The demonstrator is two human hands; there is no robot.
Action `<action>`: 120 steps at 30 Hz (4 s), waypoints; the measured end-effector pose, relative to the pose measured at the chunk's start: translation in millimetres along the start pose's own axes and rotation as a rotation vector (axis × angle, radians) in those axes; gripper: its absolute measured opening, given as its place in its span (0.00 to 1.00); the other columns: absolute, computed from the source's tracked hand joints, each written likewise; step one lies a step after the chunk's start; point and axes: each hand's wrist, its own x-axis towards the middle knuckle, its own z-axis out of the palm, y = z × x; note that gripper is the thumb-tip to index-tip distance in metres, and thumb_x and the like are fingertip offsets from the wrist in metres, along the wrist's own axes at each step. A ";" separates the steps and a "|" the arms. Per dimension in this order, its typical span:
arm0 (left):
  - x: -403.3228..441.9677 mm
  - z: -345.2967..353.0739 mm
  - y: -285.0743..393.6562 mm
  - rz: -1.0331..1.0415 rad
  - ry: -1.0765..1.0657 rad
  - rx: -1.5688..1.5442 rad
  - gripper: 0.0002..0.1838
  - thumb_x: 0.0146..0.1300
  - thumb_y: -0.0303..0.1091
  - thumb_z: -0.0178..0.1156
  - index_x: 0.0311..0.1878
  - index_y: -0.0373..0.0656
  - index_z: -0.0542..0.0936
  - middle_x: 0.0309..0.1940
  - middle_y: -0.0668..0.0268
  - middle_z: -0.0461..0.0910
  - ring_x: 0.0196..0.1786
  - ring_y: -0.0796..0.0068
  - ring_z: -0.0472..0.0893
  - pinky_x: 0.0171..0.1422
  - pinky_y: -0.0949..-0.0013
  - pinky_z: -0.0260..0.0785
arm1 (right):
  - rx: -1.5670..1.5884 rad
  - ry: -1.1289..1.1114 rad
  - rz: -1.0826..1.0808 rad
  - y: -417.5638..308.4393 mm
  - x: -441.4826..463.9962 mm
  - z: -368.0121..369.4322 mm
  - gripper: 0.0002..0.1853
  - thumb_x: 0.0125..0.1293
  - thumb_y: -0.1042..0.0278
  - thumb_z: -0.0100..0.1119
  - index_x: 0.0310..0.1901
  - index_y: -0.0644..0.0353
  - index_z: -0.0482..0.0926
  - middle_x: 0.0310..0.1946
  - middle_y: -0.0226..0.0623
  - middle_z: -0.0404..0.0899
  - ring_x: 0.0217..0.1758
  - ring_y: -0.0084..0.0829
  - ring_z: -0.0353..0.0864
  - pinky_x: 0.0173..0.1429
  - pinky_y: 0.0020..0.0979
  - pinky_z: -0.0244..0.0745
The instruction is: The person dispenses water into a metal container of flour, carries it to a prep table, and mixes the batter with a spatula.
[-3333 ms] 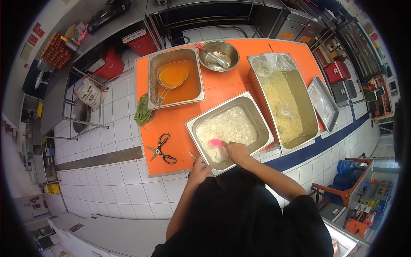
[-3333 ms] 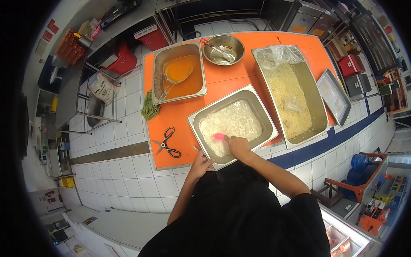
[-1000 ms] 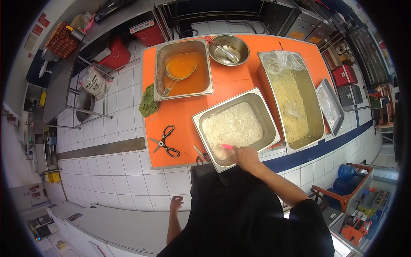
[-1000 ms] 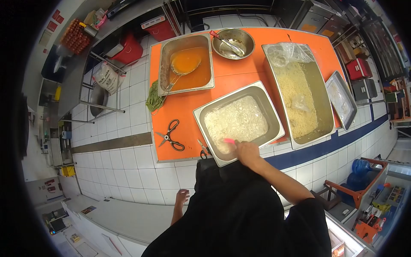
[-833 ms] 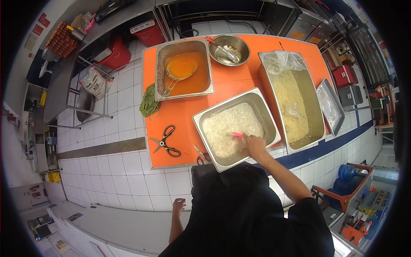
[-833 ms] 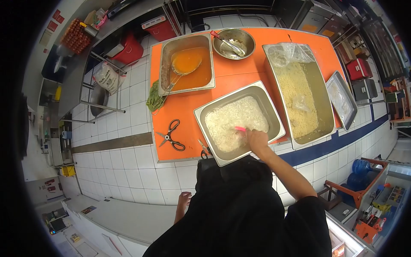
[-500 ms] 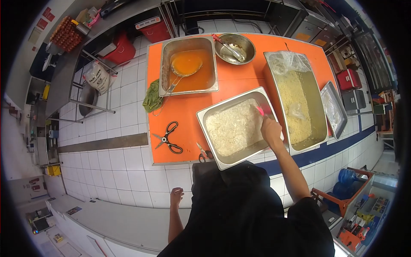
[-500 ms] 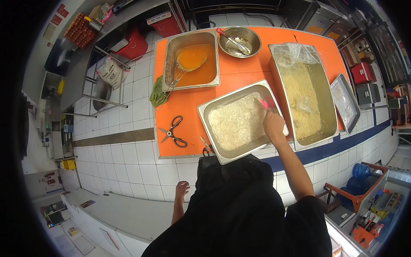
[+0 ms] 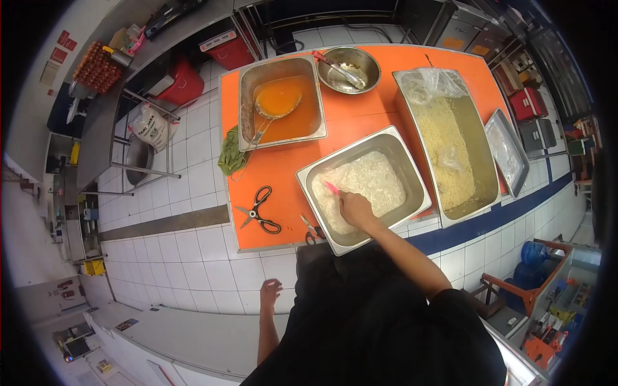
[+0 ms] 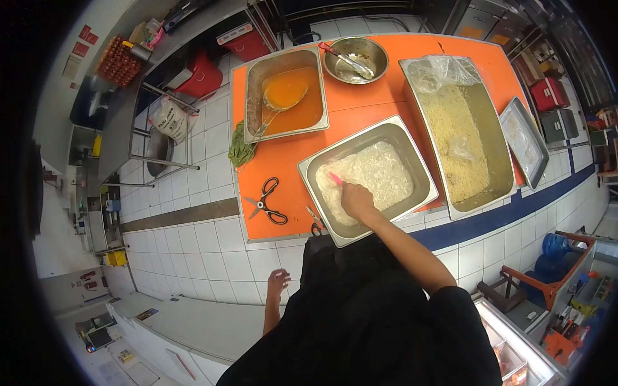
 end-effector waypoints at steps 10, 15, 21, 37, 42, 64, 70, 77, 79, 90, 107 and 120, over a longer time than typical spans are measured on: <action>-51.1 124.9 205.9 0.524 -0.414 -0.113 0.31 0.72 0.36 0.57 0.73 0.41 0.58 0.50 0.58 0.80 0.52 0.70 0.81 0.56 0.66 0.73 | -0.486 -0.041 -0.264 42.4 -45.0 -93.8 0.12 0.66 0.70 0.51 0.45 0.53 0.85 0.27 0.40 0.84 0.29 0.41 0.86 0.30 0.40 0.79; -62.5 171.1 228.5 0.661 -0.570 0.056 0.46 0.66 0.21 0.58 0.78 0.44 0.39 0.54 0.54 0.78 0.51 0.67 0.82 0.49 0.67 0.79 | -0.462 0.046 0.191 93.3 4.0 -91.7 0.13 0.71 0.67 0.46 0.42 0.58 0.83 0.32 0.50 0.85 0.36 0.47 0.87 0.37 0.46 0.82; -64.5 169.9 231.3 0.521 -0.607 -0.076 0.53 0.65 0.16 0.55 0.79 0.56 0.28 0.62 0.50 0.71 0.52 0.64 0.82 0.42 0.64 0.85 | -0.225 0.119 -0.004 77.2 -5.6 -46.0 0.18 0.67 0.66 0.53 0.58 0.52 0.80 0.27 0.49 0.83 0.30 0.49 0.84 0.35 0.50 0.77; -43.1 160.2 234.9 0.488 -0.663 -0.044 0.52 0.67 0.21 0.57 0.80 0.55 0.30 0.50 0.55 0.78 0.44 0.71 0.82 0.41 0.64 0.83 | -0.341 -0.302 -0.359 14.6 -68.8 -55.1 0.16 0.63 0.67 0.55 0.52 0.51 0.84 0.31 0.44 0.85 0.34 0.45 0.87 0.39 0.43 0.81; -50.4 159.0 235.5 0.426 -0.630 -0.067 0.51 0.67 0.22 0.58 0.80 0.54 0.34 0.43 0.59 0.76 0.39 0.75 0.78 0.39 0.66 0.82 | -0.341 -0.183 -0.300 20.9 -58.4 -25.5 0.16 0.64 0.66 0.56 0.52 0.52 0.83 0.30 0.44 0.84 0.33 0.44 0.86 0.36 0.43 0.80; -70.4 162.3 219.6 0.352 -0.701 -0.225 0.48 0.69 0.19 0.55 0.80 0.55 0.34 0.60 0.58 0.73 0.54 0.70 0.79 0.47 0.60 0.84 | -0.200 0.099 -0.131 47.6 49.5 -54.8 0.13 0.64 0.65 0.55 0.46 0.52 0.87 0.28 0.54 0.83 0.33 0.55 0.84 0.41 0.50 0.80; -65.7 159.3 223.7 0.374 -0.685 -0.161 0.48 0.68 0.19 0.55 0.80 0.55 0.36 0.54 0.58 0.77 0.49 0.70 0.82 0.45 0.61 0.85 | -0.349 0.006 -0.298 -6.9 41.6 -34.8 0.13 0.65 0.70 0.53 0.47 0.57 0.84 0.31 0.46 0.85 0.33 0.44 0.87 0.35 0.42 0.82; -62.5 156.6 225.7 0.412 -0.666 -0.110 0.48 0.66 0.20 0.57 0.80 0.56 0.40 0.47 0.56 0.80 0.44 0.69 0.84 0.42 0.61 0.85 | -0.618 -0.094 -0.536 1.4 12.2 -13.8 0.22 0.64 0.70 0.52 0.61 0.60 0.75 0.34 0.38 0.84 0.30 0.35 0.86 0.30 0.34 0.80; -63.4 155.3 225.8 0.412 -0.664 -0.109 0.47 0.66 0.21 0.57 0.80 0.56 0.40 0.46 0.57 0.80 0.43 0.70 0.84 0.42 0.61 0.85 | -0.623 -0.136 -0.560 0.3 -1.8 -22.8 0.22 0.64 0.70 0.52 0.61 0.60 0.75 0.34 0.38 0.84 0.30 0.35 0.87 0.30 0.34 0.80; -61.0 155.8 221.0 0.398 -0.629 -0.085 0.48 0.67 0.22 0.58 0.81 0.55 0.40 0.44 0.61 0.79 0.43 0.72 0.82 0.43 0.61 0.84 | -0.513 -0.342 -0.663 13.7 -43.2 -44.6 0.19 0.63 0.69 0.55 0.56 0.53 0.80 0.30 0.37 0.84 0.33 0.37 0.87 0.33 0.38 0.79; -66.7 157.8 216.9 0.412 -0.664 -0.164 0.48 0.67 0.23 0.58 0.80 0.49 0.36 0.52 0.59 0.80 0.48 0.72 0.82 0.42 0.64 0.84 | -0.598 -0.142 -0.113 71.2 -13.2 -135.0 0.13 0.66 0.67 0.51 0.40 0.49 0.87 0.32 0.42 0.86 0.38 0.42 0.88 0.41 0.42 0.82; -64.2 158.4 213.4 0.381 -0.662 -0.152 0.48 0.67 0.24 0.59 0.80 0.52 0.38 0.54 0.59 0.79 0.48 0.73 0.82 0.42 0.65 0.84 | -0.631 -0.151 0.062 90.1 -43.6 -106.2 0.18 0.69 0.54 0.53 0.35 0.61 0.84 0.29 0.47 0.86 0.35 0.41 0.89 0.37 0.41 0.83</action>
